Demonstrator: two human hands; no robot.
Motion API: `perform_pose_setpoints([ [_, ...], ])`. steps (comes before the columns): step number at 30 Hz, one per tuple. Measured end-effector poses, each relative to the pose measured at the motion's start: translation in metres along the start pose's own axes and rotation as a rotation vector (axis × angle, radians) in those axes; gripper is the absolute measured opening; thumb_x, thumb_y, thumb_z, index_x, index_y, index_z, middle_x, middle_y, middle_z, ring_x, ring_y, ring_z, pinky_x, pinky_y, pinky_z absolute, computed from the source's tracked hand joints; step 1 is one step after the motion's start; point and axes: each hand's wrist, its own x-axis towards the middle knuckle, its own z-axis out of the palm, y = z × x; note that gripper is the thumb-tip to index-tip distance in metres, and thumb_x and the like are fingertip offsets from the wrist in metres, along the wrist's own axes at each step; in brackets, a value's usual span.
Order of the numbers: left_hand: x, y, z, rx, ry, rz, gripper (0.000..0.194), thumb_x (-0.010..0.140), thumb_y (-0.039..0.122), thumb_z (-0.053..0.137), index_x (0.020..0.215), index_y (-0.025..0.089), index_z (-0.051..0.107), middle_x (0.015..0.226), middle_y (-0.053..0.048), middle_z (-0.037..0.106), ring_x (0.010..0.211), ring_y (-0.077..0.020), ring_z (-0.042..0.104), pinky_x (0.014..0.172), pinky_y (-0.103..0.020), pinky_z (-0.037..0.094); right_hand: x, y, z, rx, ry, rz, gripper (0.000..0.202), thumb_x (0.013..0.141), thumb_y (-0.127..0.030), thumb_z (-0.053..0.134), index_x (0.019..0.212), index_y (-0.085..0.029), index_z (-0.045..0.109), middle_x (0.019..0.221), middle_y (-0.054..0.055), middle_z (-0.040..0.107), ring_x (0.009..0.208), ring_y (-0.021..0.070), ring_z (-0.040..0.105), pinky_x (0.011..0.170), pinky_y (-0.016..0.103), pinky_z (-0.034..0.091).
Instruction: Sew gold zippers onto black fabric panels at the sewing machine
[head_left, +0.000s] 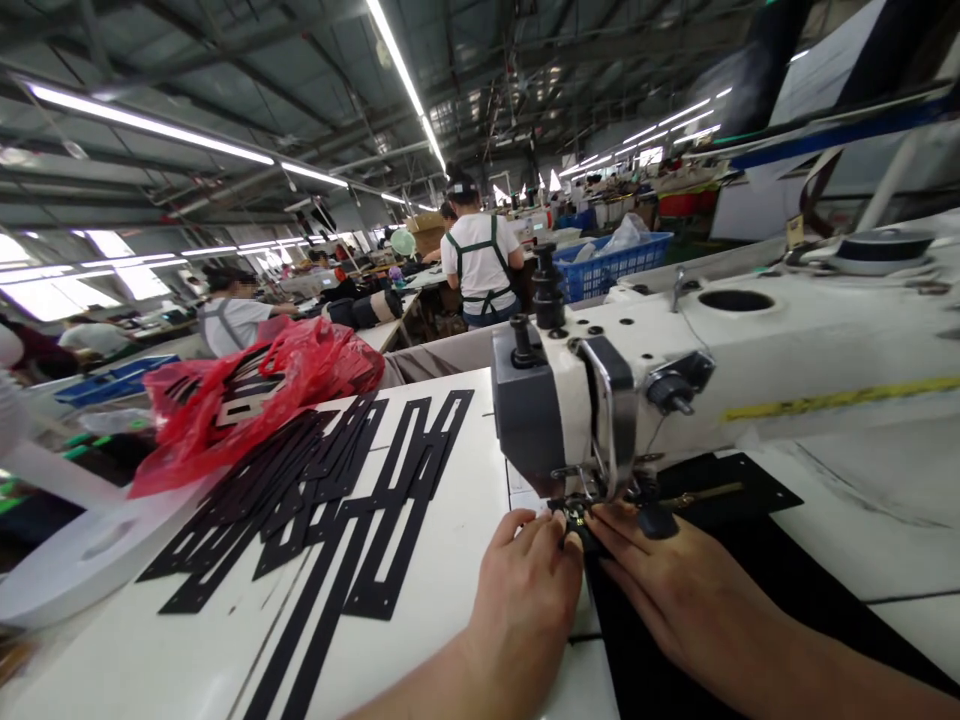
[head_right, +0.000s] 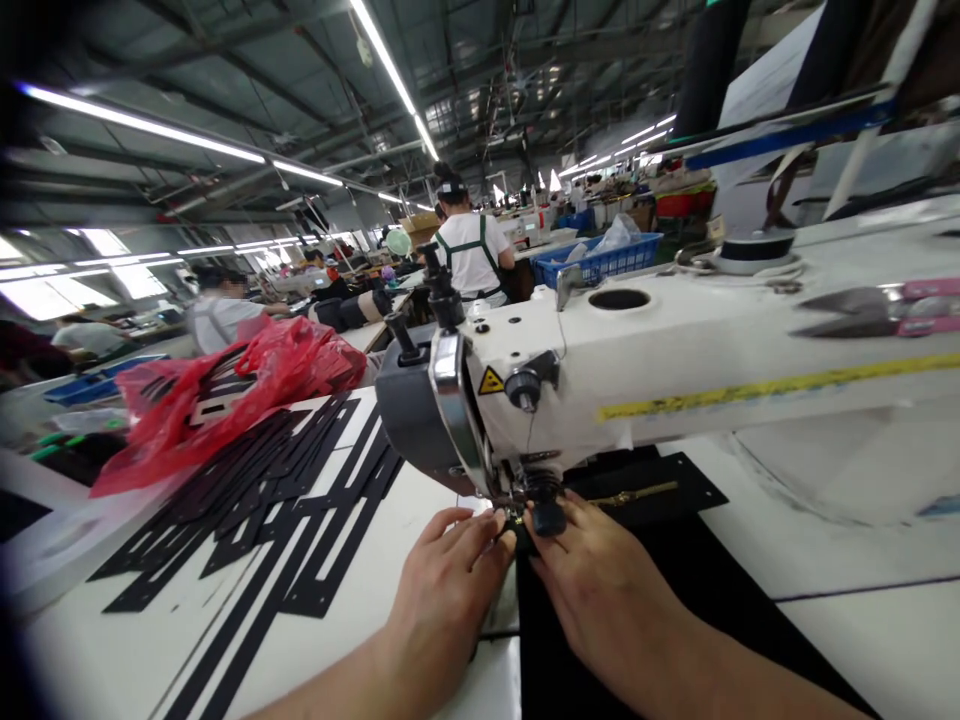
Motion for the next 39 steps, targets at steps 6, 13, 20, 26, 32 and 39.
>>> perform_pose_setpoints([
  [6, 0.000, -0.005, 0.005, -0.015, -0.003, -0.010, 0.034, 0.095, 0.012, 0.030, 0.089, 0.012, 0.063, 0.078, -0.009, 0.065, 0.073, -0.0205, 0.063, 0.070, -0.037, 0.052, 0.001, 0.002, 0.004, 0.035, -0.048, 0.050, 0.033, 0.087, -0.009, 0.041, 0.115, -0.013, 0.056, 0.105, 0.011, 0.065, 0.101, 0.0211, 0.060, 0.093, 0.041, 0.047],
  [13, 0.000, -0.009, 0.011, -0.048, -0.006, -0.032, 0.018, 0.087, 0.010, 0.046, 0.087, 0.014, 0.063, 0.082, -0.007, 0.066, 0.072, -0.0203, 0.063, 0.073, -0.038, 0.052, 0.001, 0.008, 0.007, 0.047, -0.061, 0.026, 0.036, 0.086, -0.010, 0.040, 0.119, -0.014, 0.054, 0.108, 0.011, 0.064, 0.102, 0.0202, 0.060, 0.093, 0.038, 0.047],
  [20, -0.002, -0.014, 0.016, -0.053, -0.048, -0.023, 0.014, 0.085, 0.007, 0.050, 0.084, 0.014, 0.061, 0.089, -0.007, 0.066, 0.076, -0.0182, 0.063, 0.077, -0.036, 0.050, -0.002, 0.011, 0.009, -0.013, -0.072, -0.008, 0.037, 0.086, -0.009, 0.040, 0.121, -0.012, 0.053, 0.109, 0.013, 0.064, 0.104, 0.0221, 0.060, 0.093, 0.041, 0.048],
  [26, -0.003, -0.017, 0.020, -0.083, -0.028, -0.015, 0.009, 0.084, 0.009, 0.054, 0.080, 0.014, 0.060, 0.085, -0.005, 0.066, 0.075, -0.0173, 0.063, 0.077, -0.035, 0.048, -0.003, 0.011, 0.009, -0.033, -0.065, -0.008, 0.037, 0.085, -0.009, 0.041, 0.120, -0.012, 0.054, 0.112, 0.013, 0.063, 0.106, 0.0225, 0.059, 0.093, 0.040, 0.048],
  [32, -0.003, -0.020, 0.020, -0.094, -0.024, -0.028, 0.007, 0.083, 0.008, 0.056, 0.081, 0.014, 0.059, 0.089, -0.006, 0.066, 0.076, -0.0172, 0.063, 0.080, -0.035, 0.047, -0.002, 0.013, 0.011, -0.027, -0.084, 0.007, 0.037, 0.086, -0.011, 0.042, 0.120, -0.015, 0.055, 0.110, 0.012, 0.064, 0.105, 0.0218, 0.059, 0.094, 0.040, 0.046],
  [39, -0.002, -0.019, 0.021, -0.083, -0.025, -0.037, 0.012, 0.084, 0.006, 0.051, 0.078, 0.015, 0.056, 0.082, -0.004, 0.065, 0.074, -0.0165, 0.062, 0.078, -0.034, 0.047, -0.001, 0.015, 0.013, -0.028, -0.030, 0.012, 0.034, 0.085, -0.012, 0.042, 0.115, -0.014, 0.058, 0.106, 0.011, 0.066, 0.103, 0.0215, 0.060, 0.091, 0.037, 0.049],
])
